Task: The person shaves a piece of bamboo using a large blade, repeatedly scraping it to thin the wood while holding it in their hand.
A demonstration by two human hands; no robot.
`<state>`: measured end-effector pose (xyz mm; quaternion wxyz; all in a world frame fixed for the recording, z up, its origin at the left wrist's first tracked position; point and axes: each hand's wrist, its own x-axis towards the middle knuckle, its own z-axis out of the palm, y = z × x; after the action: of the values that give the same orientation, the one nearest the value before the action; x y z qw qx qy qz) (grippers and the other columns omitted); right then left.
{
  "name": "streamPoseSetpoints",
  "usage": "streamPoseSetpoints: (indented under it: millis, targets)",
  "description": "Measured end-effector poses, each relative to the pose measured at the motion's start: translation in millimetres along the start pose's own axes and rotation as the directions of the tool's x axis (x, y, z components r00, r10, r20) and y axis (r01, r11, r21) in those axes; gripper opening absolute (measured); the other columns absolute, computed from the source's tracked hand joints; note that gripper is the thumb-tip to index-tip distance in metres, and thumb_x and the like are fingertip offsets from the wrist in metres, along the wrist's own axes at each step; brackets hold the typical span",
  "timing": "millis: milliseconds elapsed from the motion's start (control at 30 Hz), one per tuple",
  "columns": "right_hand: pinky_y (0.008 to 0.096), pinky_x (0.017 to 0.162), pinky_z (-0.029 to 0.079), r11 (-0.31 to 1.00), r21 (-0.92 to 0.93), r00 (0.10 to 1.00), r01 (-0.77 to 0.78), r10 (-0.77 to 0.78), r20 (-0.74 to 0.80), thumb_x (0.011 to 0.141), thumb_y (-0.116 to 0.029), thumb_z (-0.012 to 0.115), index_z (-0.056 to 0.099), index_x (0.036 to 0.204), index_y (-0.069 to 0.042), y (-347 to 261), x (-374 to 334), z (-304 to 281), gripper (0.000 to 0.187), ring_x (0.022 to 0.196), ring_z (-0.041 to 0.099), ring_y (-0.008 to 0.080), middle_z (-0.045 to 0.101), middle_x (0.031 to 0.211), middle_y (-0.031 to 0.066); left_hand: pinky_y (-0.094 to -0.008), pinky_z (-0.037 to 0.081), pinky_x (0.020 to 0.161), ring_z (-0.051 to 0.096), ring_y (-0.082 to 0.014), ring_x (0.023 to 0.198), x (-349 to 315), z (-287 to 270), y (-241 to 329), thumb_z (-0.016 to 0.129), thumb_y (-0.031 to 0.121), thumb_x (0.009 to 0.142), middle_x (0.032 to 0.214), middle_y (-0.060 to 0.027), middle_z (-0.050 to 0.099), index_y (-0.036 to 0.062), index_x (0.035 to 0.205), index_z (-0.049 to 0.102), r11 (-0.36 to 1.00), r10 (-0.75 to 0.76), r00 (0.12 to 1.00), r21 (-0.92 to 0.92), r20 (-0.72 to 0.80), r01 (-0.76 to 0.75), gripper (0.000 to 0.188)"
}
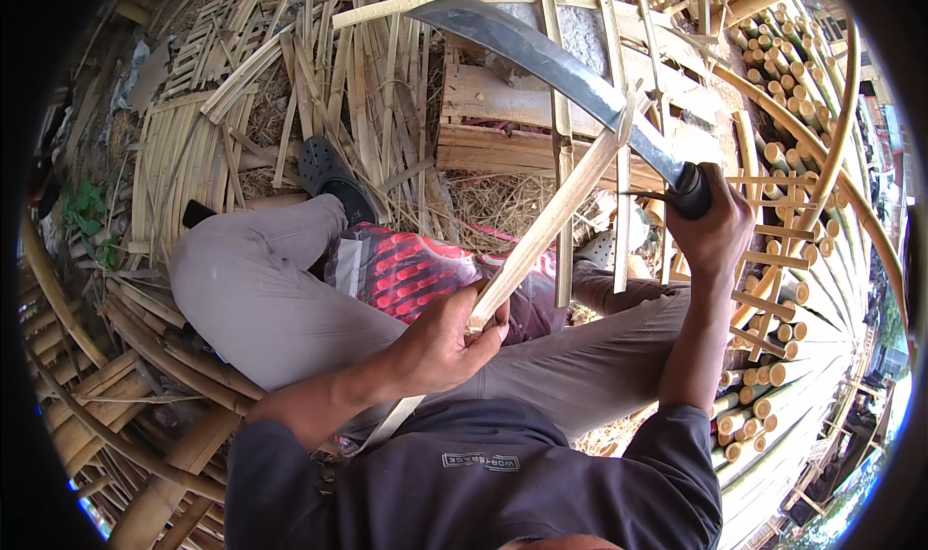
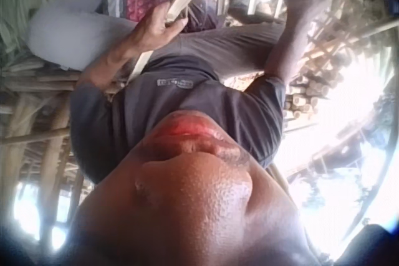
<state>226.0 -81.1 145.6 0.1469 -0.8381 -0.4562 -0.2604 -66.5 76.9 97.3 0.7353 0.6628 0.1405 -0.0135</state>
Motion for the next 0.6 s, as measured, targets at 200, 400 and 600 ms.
streamPoseSetpoints:
  millis: [200,400,600]
  targets:
    - [0.0414,0.053,0.050,0.983,0.182,0.981,-0.007,-0.028,0.192,0.061,-0.012,0.081,0.063,0.090,-0.011,-21.2,-14.4,12.6,0.034,0.058,0.066,0.0302,0.065,0.068,0.0096,-0.0261,0.043,0.058,0.050,-0.0065,0.066,5.2,-3.5,1.2,0.067,0.006,0.092,0.075,0.0004,0.052,0.0024,0.101,0.054,0.995,-0.071,0.997,0.075,0.013,0.070,0.016]
    - [0.0403,0.056,0.051,0.990,0.140,0.966,0.024,-0.059,0.251,0.061,-0.015,0.081,0.063,0.086,-0.012,-20.7,-6.5,18.2,0.031,0.060,0.067,0.0289,0.065,0.067,0.0094,-0.0254,0.044,0.059,0.051,-0.0060,0.068,4.3,0.1,4.3,0.070,0.010,0.093,0.079,0.0003,0.053,0.0028,0.101,0.054,0.995,-0.057,0.998,0.086,0.030,0.054,0.019]
    - [0.0430,0.055,0.051,0.981,0.078,0.973,-0.178,0.164,0.161,0.069,-0.015,0.079,0.063,0.082,-0.011,3.2,-0.7,5.5,0.021,0.060,0.067,0.0323,0.065,0.065,0.0107,-0.0266,0.046,0.062,0.052,-0.0069,0.070,0.8,1.1,-0.1,0.073,0.013,0.092,0.082,-0.0007,0.055,0.0020,0.102,0.056,0.988,-0.124,0.989,0.105,0.083,0.115,0.023]
